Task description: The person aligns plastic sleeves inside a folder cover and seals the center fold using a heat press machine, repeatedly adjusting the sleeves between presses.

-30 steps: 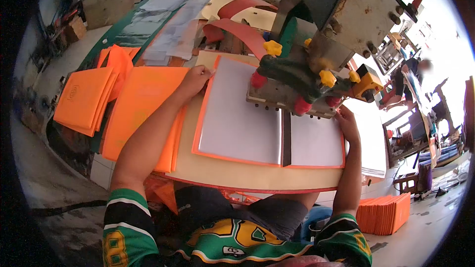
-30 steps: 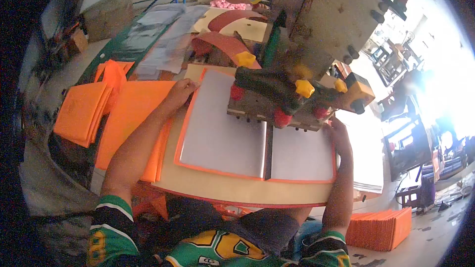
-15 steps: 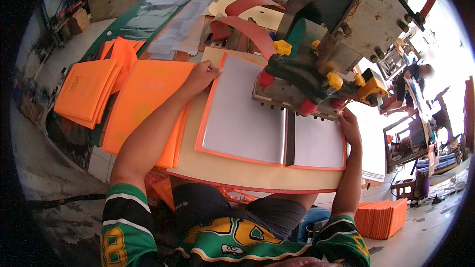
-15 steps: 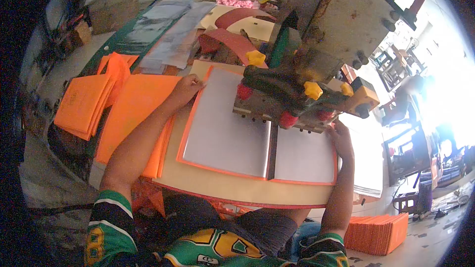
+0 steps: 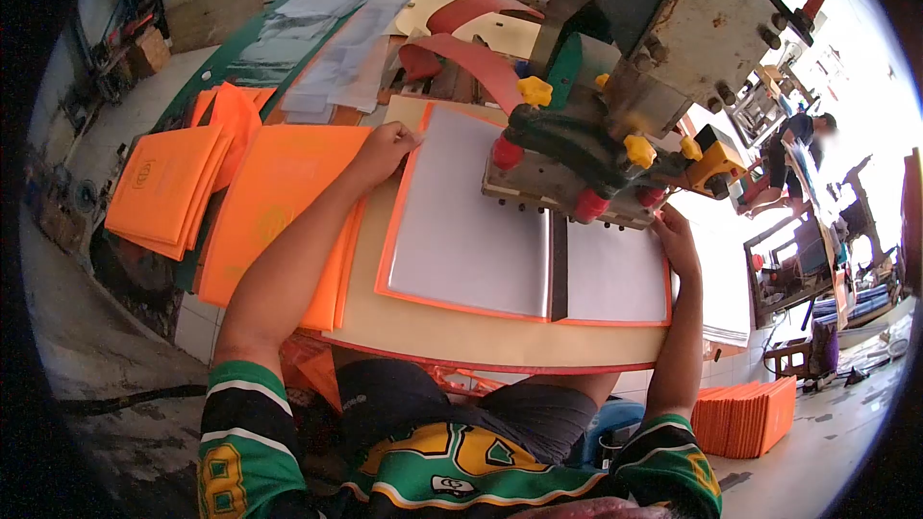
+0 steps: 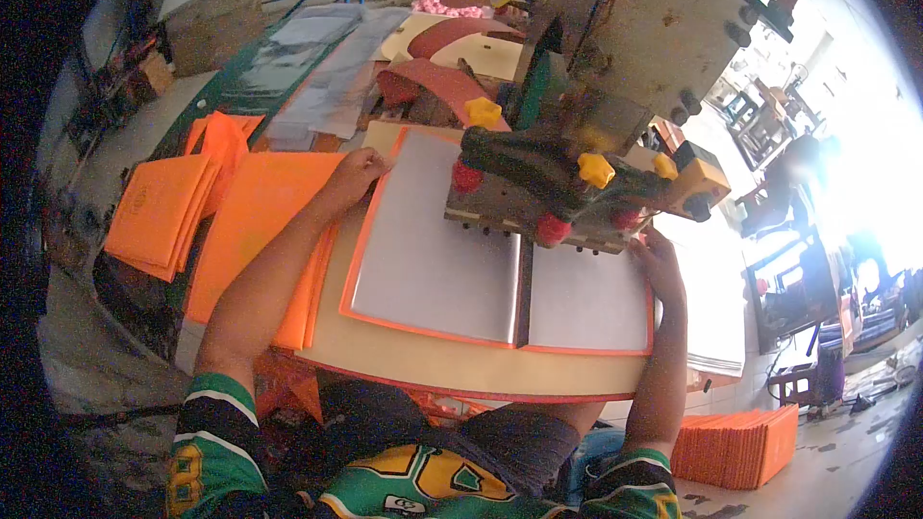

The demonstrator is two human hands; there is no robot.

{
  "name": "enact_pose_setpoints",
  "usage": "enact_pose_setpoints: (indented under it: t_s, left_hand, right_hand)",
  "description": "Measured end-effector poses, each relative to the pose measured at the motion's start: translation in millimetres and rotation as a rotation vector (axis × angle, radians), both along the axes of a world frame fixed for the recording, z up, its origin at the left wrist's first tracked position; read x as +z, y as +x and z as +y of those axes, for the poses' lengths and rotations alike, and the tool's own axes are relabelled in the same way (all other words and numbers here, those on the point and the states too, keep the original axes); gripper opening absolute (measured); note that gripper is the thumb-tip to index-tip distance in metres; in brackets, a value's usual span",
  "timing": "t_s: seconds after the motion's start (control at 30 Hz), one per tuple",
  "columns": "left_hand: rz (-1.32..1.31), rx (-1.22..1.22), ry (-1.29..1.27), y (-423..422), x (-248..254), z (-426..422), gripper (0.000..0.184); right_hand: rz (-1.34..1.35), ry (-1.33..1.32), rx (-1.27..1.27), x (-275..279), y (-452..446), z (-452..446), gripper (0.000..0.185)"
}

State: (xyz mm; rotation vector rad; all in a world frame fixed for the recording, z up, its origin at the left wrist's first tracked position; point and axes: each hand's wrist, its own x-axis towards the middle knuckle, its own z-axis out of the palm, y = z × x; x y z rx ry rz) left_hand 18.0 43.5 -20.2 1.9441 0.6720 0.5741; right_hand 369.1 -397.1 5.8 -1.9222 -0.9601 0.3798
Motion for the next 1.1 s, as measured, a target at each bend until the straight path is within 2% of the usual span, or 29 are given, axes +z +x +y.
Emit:
enact_pose_setpoints:
  t_s: [0.13,0.37,0.43,0.57,0.77,1.1]
  left_hand:
    - [-0.091,0.004,-0.103,0,-2,-1,0.031]
    - [-0.059,-0.033,-0.159,-2,6,-3,0.034]
    - [-0.115,-0.038,-0.214,-3,7,-8,0.034]
    - [-0.099,-0.021,-0.214,-2,7,-7,0.034]
    - [-0.035,-0.060,-0.240,-3,6,-4,0.033]
    - [-0.100,-0.037,-0.272,-2,7,-6,0.035]
  right_hand:
    - [0.072,0.053,0.010,3,-7,2,0.025]
    - [0.017,-0.006,-0.037,6,-9,2,0.023]
    - [-0.016,-0.052,-0.011,7,-6,1,0.037]
    - [0.022,-0.002,0.010,-1,0,0,0.036]
    - [-0.005,0.007,-0.021,-1,-1,-1,0.030]
    - [0.017,0.059,-0.012,-12,9,0,0.023]
